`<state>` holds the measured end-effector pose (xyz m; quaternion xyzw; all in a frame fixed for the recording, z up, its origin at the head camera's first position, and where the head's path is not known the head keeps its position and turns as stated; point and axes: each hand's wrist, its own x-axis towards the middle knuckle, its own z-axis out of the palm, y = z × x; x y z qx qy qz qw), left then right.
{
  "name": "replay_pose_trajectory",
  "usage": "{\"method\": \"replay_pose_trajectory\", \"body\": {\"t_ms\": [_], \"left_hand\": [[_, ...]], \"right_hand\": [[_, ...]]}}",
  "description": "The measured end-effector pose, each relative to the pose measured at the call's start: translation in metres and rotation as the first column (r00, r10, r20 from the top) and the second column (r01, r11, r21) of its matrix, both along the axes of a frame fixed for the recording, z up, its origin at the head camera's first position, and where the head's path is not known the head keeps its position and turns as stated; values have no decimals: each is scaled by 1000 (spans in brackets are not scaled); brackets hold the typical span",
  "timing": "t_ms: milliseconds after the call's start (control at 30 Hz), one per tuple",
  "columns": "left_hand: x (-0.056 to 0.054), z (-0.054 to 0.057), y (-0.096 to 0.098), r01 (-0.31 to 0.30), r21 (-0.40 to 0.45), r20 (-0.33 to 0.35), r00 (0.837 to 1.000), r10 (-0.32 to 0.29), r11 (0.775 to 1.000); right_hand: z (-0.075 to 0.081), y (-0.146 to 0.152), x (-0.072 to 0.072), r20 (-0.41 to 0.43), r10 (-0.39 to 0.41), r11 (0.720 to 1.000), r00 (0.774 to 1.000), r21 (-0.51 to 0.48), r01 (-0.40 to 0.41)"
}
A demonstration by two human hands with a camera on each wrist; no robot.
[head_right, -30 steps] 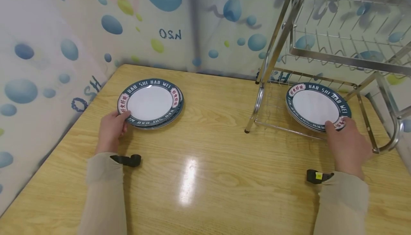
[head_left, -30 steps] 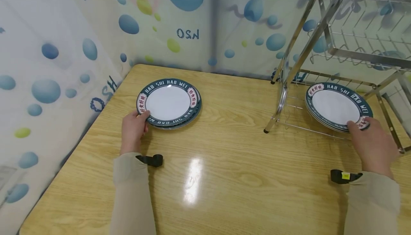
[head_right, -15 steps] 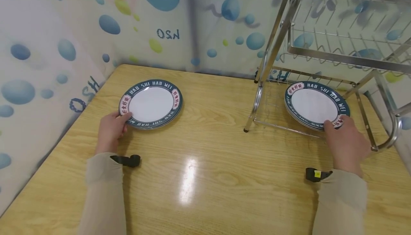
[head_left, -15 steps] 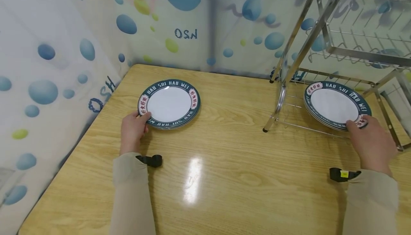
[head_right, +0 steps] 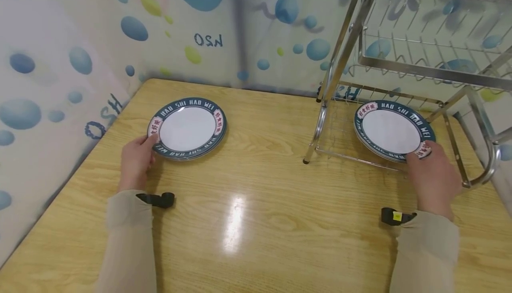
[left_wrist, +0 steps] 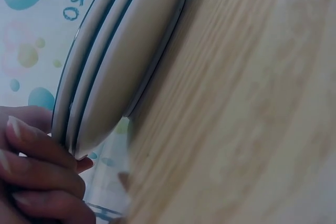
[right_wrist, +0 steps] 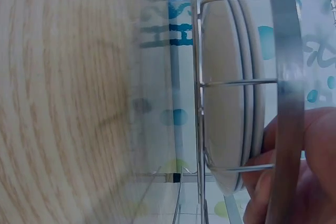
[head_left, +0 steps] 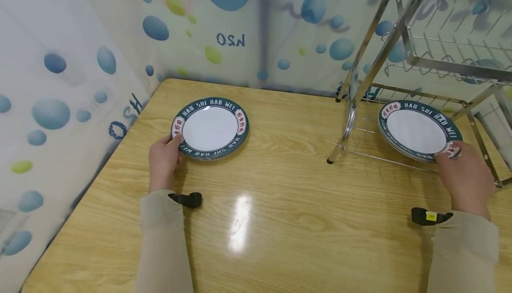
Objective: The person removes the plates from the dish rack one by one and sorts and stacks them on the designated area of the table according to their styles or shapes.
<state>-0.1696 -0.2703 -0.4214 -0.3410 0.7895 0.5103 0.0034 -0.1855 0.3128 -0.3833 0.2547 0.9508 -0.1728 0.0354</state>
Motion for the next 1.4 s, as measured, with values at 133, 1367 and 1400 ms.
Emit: {"method": "replay_pose_trajectory", "body": {"t_ms": [133,1367,1400], "left_hand": [[-1,0,1,-25,-7,-24,999,25,1000],[-4,21,27,23,-47,-200,979,-32,999],[-4,21,28,36,-50,-201,978,-46,998]], "right_hand": [[2,-1,1,-1,-15,1000,1000,-11,15],[0,2,6,-203,-228,955,952,-235,179],[1,2,6,-204,-239,950,949,-252,185]]}}
